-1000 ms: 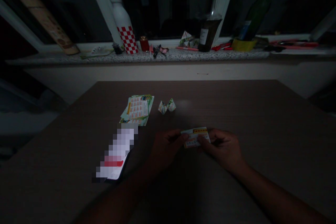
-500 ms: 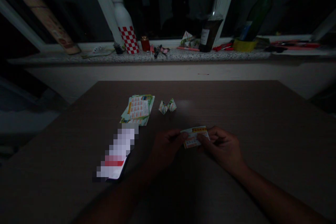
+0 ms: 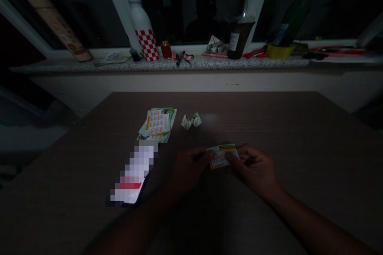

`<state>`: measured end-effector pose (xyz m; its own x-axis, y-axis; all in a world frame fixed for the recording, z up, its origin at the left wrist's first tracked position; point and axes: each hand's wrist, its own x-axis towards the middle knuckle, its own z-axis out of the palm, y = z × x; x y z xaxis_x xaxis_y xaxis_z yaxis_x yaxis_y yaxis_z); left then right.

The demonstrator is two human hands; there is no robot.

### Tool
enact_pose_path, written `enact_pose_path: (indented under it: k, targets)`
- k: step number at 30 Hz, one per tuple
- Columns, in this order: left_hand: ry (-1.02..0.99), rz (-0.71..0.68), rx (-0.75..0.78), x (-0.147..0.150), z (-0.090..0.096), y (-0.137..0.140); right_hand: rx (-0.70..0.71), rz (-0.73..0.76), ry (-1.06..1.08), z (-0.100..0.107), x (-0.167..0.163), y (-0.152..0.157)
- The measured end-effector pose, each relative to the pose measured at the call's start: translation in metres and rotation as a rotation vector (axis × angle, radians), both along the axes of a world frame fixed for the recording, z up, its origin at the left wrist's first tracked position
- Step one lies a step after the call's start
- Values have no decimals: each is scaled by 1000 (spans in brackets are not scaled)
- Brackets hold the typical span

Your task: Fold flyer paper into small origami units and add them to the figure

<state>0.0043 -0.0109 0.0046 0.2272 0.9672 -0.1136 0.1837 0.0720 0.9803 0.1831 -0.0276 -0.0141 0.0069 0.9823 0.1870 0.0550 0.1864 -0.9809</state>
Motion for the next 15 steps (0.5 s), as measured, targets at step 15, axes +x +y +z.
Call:
enact_pose_path:
  k: [15]
  targets:
    - [-10, -27, -13, 0, 1, 0, 4, 5, 22, 1, 0, 0]
